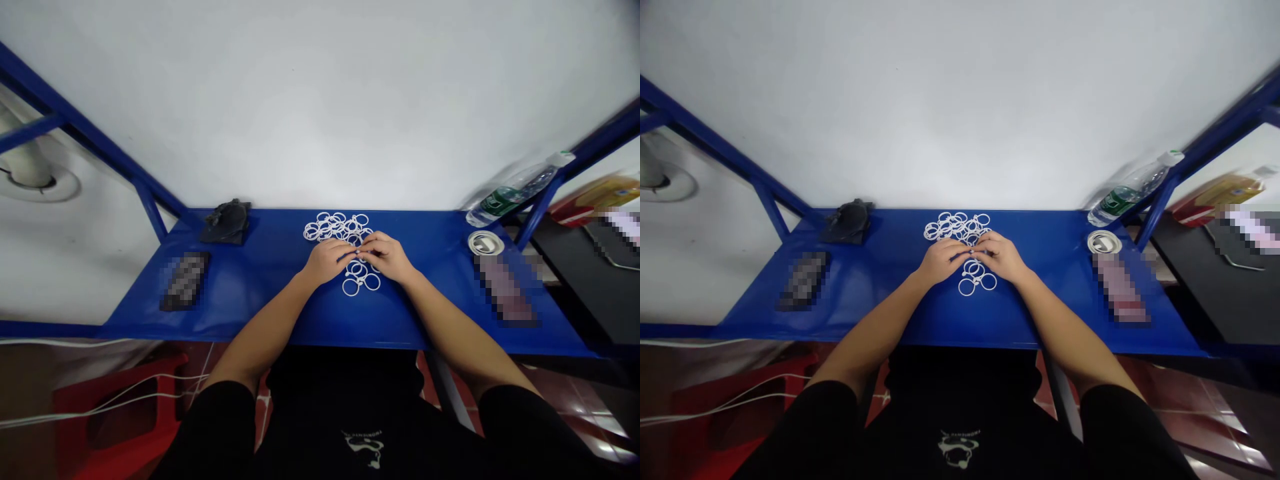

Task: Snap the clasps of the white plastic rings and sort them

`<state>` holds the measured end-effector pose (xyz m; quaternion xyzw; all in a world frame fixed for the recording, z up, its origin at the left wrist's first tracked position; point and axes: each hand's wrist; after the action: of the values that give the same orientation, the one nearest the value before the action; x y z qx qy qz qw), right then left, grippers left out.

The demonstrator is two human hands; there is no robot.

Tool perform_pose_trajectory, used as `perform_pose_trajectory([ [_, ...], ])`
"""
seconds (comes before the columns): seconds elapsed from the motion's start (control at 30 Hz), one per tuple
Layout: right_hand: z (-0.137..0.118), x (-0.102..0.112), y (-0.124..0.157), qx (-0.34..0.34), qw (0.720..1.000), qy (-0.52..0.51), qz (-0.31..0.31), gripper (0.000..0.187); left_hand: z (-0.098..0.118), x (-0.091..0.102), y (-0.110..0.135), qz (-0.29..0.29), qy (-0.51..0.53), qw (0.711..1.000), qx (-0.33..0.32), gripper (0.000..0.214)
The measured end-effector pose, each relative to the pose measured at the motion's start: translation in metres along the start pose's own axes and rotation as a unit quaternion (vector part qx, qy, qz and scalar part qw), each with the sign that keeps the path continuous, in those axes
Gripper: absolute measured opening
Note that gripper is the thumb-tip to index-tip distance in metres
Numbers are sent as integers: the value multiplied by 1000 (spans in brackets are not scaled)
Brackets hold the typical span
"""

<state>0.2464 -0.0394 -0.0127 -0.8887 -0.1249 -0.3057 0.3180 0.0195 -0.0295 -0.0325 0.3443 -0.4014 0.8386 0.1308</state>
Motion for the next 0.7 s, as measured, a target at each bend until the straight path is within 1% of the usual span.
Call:
perform_pose_trajectory([
  [0.13, -1, -3, -1, 0, 1000, -7, -3, 27, -3, 0, 0, -5, 14, 1000, 8, 26],
  [0.27, -1, -5, 0, 10, 1000, -16, 21, 25, -3, -1, -1, -4, 24, 1000, 5, 26],
  [0.4, -4, -8, 0, -20, 999, -31, 24, 27, 0, -3, 1, 2, 19, 1000, 2, 29],
  [0.5, -7, -11, 0, -39, 998, -37, 33, 29, 3, -5, 2, 10, 7, 1000, 16, 30],
  [0.6, -10, -12, -1, -45, 998, -19, 33, 28, 4, -6, 0, 5, 6, 1000, 27, 30],
  [0.7, -10, -6, -1, -36, 999, 21, 28, 23, -1, -2, -2, 8, 3, 1000, 27, 28],
])
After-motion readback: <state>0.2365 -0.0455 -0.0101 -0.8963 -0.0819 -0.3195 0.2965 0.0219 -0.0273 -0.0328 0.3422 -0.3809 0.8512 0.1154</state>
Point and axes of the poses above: each hand's wrist, its own y-axis away from the middle knuckle, its own x-axis out of the back of the hand, z = x × y, and after that the axes turned 1 degree about y, right-handed
